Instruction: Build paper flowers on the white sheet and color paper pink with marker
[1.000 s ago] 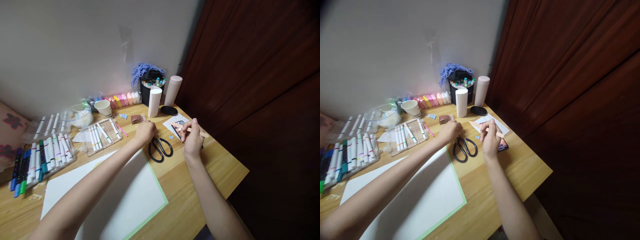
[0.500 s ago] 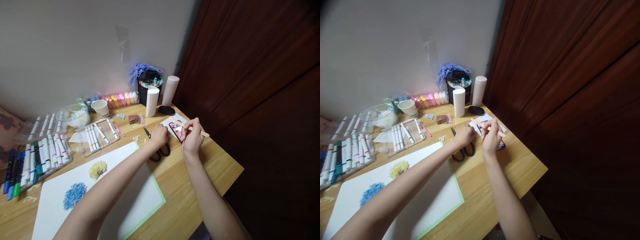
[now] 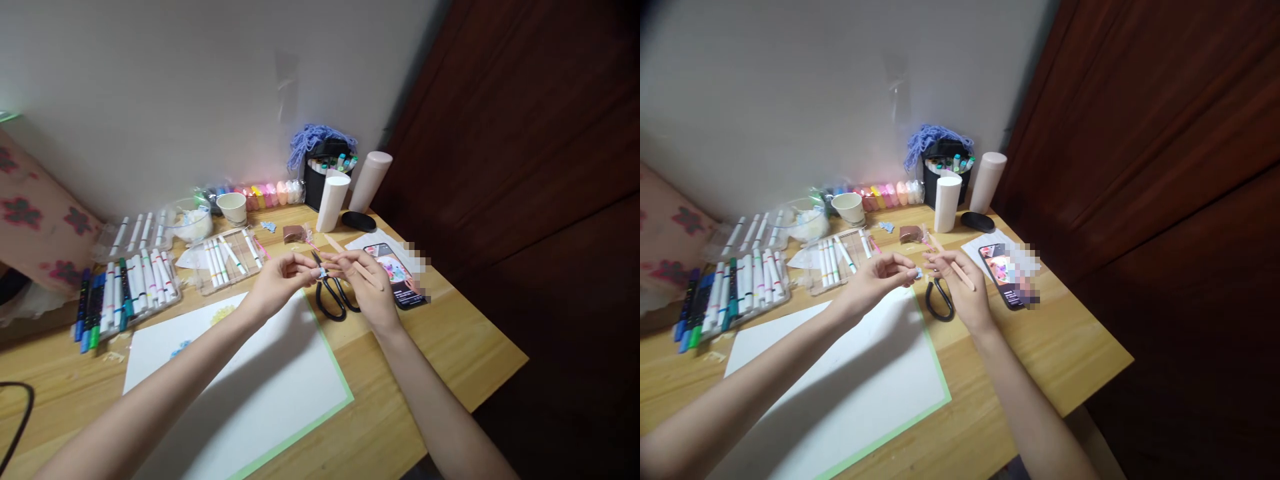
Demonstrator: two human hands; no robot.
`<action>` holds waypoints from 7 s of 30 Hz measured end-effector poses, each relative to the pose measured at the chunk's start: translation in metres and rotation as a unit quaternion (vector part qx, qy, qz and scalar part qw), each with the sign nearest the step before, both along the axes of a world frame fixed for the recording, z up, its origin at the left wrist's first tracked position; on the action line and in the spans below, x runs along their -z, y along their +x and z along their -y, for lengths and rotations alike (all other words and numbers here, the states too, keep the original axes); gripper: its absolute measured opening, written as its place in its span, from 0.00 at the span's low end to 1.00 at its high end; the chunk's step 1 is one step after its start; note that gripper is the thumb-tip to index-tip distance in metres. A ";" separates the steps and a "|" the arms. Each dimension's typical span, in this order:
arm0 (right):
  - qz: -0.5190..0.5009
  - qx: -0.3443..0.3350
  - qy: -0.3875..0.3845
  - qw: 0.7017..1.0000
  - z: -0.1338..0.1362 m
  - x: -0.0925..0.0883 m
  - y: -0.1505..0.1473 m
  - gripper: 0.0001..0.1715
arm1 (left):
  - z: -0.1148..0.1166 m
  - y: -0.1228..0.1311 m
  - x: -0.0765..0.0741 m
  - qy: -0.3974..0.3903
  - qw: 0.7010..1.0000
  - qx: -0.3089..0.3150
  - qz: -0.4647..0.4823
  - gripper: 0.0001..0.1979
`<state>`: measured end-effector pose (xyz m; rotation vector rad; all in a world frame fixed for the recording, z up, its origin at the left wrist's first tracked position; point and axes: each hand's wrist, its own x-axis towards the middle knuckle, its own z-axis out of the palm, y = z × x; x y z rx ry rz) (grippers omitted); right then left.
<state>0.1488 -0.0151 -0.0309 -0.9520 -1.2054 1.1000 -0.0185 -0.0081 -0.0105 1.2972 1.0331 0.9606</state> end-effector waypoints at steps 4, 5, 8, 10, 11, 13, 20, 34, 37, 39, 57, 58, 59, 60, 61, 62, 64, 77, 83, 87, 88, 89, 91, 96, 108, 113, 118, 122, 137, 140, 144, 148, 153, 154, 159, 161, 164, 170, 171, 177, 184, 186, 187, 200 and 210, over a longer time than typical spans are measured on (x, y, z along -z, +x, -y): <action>0.004 -0.059 -0.025 0.998 0.016 0.002 -0.019 0.09 | 0.018 -0.021 -0.003 0.000 0.998 -0.057 0.009 0.14; 0.005 -0.059 -0.023 0.998 0.019 0.003 -0.021 0.09 | 0.021 -0.023 -0.003 0.005 0.998 -0.060 0.004 0.13; 0.008 -0.055 -0.015 0.998 0.023 0.006 -0.026 0.10 | 0.028 -0.026 -0.006 0.024 0.998 -0.052 -0.023 0.10; 0.003 -0.054 -0.013 0.998 0.024 0.008 -0.027 0.09 | 0.032 -0.026 -0.007 0.046 0.997 -0.050 -0.046 0.08; 0.001 -0.055 -0.013 0.998 0.025 0.008 -0.027 0.09 | 0.033 -0.026 -0.007 0.058 0.995 -0.049 -0.058 0.07; -0.005 -0.058 -0.013 0.998 0.024 0.009 -0.027 0.09 | 0.035 -0.025 -0.007 0.078 0.993 -0.045 -0.081 0.06; -0.011 -0.059 -0.005 0.998 0.022 0.011 -0.024 0.10 | 0.035 -0.023 -0.004 0.080 0.991 -0.043 -0.101 0.07; 0.012 -0.065 -0.001 0.998 0.020 0.007 -0.021 0.09 | 0.032 -0.021 -0.001 0.069 0.992 -0.035 -0.104 0.06; 0.024 -0.065 -0.001 0.998 0.020 0.006 -0.021 0.09 | 0.032 -0.021 0.000 0.065 0.991 -0.032 -0.109 0.05; 0.029 -0.066 -0.009 0.997 0.020 0.007 -0.021 0.09 | 0.032 -0.022 0.000 0.063 0.991 -0.029 -0.111 0.06; -0.019 -0.052 -0.030 0.998 0.019 0.015 -0.022 0.14 | 0.041 -0.021 0.000 0.202 0.937 -0.091 -0.270 0.03; -0.021 -0.046 -0.026 0.998 0.020 0.015 -0.023 0.14 | 0.044 -0.020 -0.001 0.218 0.927 -0.093 -0.290 0.02; -0.022 -0.043 -0.023 0.999 0.020 0.015 -0.024 0.14 | 0.046 -0.018 -0.001 0.226 0.922 -0.088 -0.302 0.02; -0.023 -0.043 -0.021 0.999 0.021 0.015 -0.025 0.14 | 0.048 -0.017 -0.002 0.225 0.921 -0.080 -0.309 0.02; -0.024 -0.044 -0.020 0.999 0.021 0.015 -0.025 0.15 | 0.049 -0.015 -0.001 0.223 0.921 -0.073 -0.311 0.03; -0.025 -0.043 -0.019 0.999 0.022 0.015 -0.026 0.15 | 0.050 -0.014 -0.001 0.219 0.922 -0.070 -0.311 0.03; -0.026 -0.037 -0.020 0.999 0.023 0.014 -0.028 0.17 | 0.051 -0.013 0.000 0.214 0.924 -0.071 -0.310 0.04; -0.027 -0.028 -0.027 0.999 0.027 0.014 -0.032 0.19 | 0.048 -0.008 -0.001 0.205 0.921 -0.097 -0.318 0.04; -0.016 -0.016 -0.035 0.999 0.027 0.013 -0.032 0.20 | 0.048 -0.009 -0.003 0.192 0.922 -0.108 -0.318 0.03; -0.024 -0.015 -0.032 0.999 0.027 0.013 -0.033 0.19 | 0.049 -0.010 -0.003 0.205 0.924 -0.109 -0.305 0.03; -0.023 -0.016 -0.031 0.999 0.027 0.013 -0.033 0.19 | 0.049 -0.010 -0.003 0.207 0.924 -0.108 -0.303 0.03; -0.021 -0.018 -0.030 0.999 0.028 0.013 -0.033 0.19 | 0.049 -0.010 -0.003 0.207 0.924 -0.108 -0.303 0.03; -0.010 -0.021 -0.029 0.999 0.029 0.013 -0.033 0.18 | 0.049 -0.011 -0.002 0.204 0.924 -0.107 -0.306 0.04; 0.016 -0.022 -0.021 0.999 0.029 0.014 -0.032 0.18 | 0.049 -0.010 -0.002 0.203 0.922 -0.108 -0.312 0.03; -0.025 -0.035 -0.031 0.999 0.027 0.013 -0.032 0.20 | 0.048 -0.010 -0.006 0.186 0.930 -0.104 -0.300 0.04; -0.010 -0.024 -0.038 0.999 0.026 0.013 -0.032 0.22 | 0.048 -0.011 -0.005 0.190 0.929 -0.108 -0.298 0.03; -0.008 -0.020 -0.026 0.999 0.025 0.015 -0.031 0.20 | 0.046 -0.016 -0.003 0.184 0.929 -0.113 -0.300 0.02; 0.003 -0.007 -0.027 1.000 0.024 0.017 -0.030 0.19 | 0.046 -0.021 -0.004 0.171 0.928 -0.120 -0.309 0.02; -0.005 -0.016 -0.051 0.999 0.023 0.020 -0.032 0.20 | 0.034 -0.040 0.012 0.145 0.918 -0.068 -0.363 0.12; -0.004 -0.041 -0.061 0.997 0.024 0.023 -0.034 0.20 | 0.038 -0.035 0.004 0.086 0.959 -0.015 -0.268 0.13; -0.008 -0.075 -0.072 0.995 0.029 0.025 -0.039 0.20 | 0.043 -0.035 0.001 0.055 0.971 -0.026 -0.233 0.08; -0.011 -0.103 -0.068 0.992 0.036 0.027 -0.047 0.19 | 0.052 -0.045 0.000 0.094 0.960 -0.033 -0.262 0.08; -0.001 -0.140 -0.078 0.987 0.048 0.029 -0.057 0.12 | 0.072 -0.081 -0.003 0.122 0.933 -0.092 -0.325 0.08; -0.003 -0.154 -0.085 0.984 0.050 0.030 -0.059 0.12 | 0.078 -0.091 -0.002 0.117 0.928 -0.103 -0.338 0.09; 0.003 -0.241 -0.103 0.965 0.057 0.038 -0.065 0.15 | 0.106 -0.129 0.018 0.096 0.906 -0.152 -0.384 0.10; 0.025 -0.259 -0.095 0.961 0.058 0.044 -0.068 0.13 | 0.114 -0.134 0.029 0.088 0.905 -0.158 -0.385 0.10; 0.055 -0.271 -0.089 0.957 0.056 0.053 -0.073 0.08 | 0.119 -0.131 0.039 0.086 0.906 -0.150 -0.386 0.08; 0.083 -0.304 -0.083 0.945 0.050 0.060 -0.082 0.07 | 0.116 -0.120 0.039 0.092 0.898 -0.143 -0.405 0.04; 0.087 -0.309 -0.082 0.944 0.050 0.060 -0.082 0.07 | 0.116 -0.120 0.039 0.092 0.898 -0.147 -0.404 0.04; 0.101 -0.324 -0.085 0.937 0.051 0.059 -0.085 0.06 | 0.117 -0.126 0.044 0.088 0.899 -0.170 -0.393 0.04; 0.088 -0.313 -0.091 0.941 0.050 0.060 -0.087 0.07 | 0.118 -0.127 0.045 0.093 0.900 -0.192 -0.380 0.04; 0.079 -0.318 -0.094 0.940 0.049 0.061 -0.086 0.07 | 0.117 -0.127 0.047 0.092 0.901 -0.196 -0.376 0.04; 0.076 -0.321 -0.096 0.939 0.049 0.061 -0.086 0.07 | 0.117 -0.126 0.047 0.092 0.902 -0.195 -0.374 0.04; 0.068 -0.334 -0.105 0.934 0.046 0.061 -0.091 0.07 | 0.117 -0.122 0.051 0.092 0.905 -0.180 -0.373 0.05; 0.025 -0.318 -0.135 0.938 0.043 0.058 -0.089 0.09 | 0.112 -0.109 0.049 0.104 0.877 -0.176 -0.435 0.05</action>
